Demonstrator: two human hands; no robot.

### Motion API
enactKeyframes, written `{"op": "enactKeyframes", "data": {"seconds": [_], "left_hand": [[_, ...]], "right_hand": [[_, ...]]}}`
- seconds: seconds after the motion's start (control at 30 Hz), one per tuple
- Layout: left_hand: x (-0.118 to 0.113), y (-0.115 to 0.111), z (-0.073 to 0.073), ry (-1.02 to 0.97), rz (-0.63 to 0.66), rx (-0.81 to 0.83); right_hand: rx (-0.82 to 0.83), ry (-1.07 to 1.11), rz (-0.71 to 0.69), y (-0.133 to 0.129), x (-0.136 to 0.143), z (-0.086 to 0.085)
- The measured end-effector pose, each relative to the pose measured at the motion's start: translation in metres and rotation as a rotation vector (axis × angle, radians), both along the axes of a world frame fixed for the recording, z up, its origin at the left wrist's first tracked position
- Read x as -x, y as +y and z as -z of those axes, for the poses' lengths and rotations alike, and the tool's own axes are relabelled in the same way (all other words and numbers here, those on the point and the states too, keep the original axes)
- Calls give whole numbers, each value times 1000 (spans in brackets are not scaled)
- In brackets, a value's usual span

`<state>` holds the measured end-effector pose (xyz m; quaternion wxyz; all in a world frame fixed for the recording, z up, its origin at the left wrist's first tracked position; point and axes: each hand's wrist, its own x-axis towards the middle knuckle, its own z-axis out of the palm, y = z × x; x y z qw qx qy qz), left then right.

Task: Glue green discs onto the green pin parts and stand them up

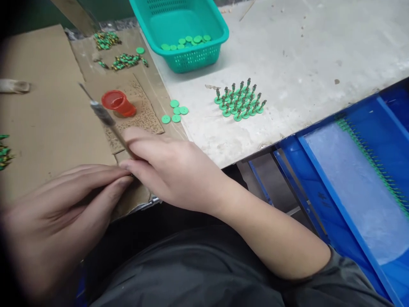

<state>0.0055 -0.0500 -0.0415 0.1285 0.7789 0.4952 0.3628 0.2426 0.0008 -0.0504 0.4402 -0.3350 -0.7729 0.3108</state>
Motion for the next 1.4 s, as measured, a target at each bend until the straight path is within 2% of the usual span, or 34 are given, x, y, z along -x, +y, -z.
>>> {"op": "enactKeyframes", "data": {"seconds": [0.1,0.57,0.77,0.9,1.0,1.1,1.2,1.3,1.4], "left_hand": [[3,3,3,-20,39,-15],[5,1,4,-17,-4,10],[0,-5,0,21,-49,18],[-4,-9,-2,64,-96,1],[-3,-7,-1,78,-86,-34],[-1,-3,1,62,-28,-48],[-2,-2,1,38,-37,-28],[-5,-2,0,14,-81,11],[-7,-2,0,-9,-87,13]], "right_hand": [[-8,-11,-6,1,2,0],[18,-114,-28,3,1,-3],[94,-154,-75,-4,5,-14],[61,-167,-84,-8,10,-18],[77,-137,-71,-5,11,-14],[103,-22,30,-3,10,-5],[111,99,99,-4,7,1],[101,111,52,-6,5,3],[55,27,-39,-7,3,2]]}}
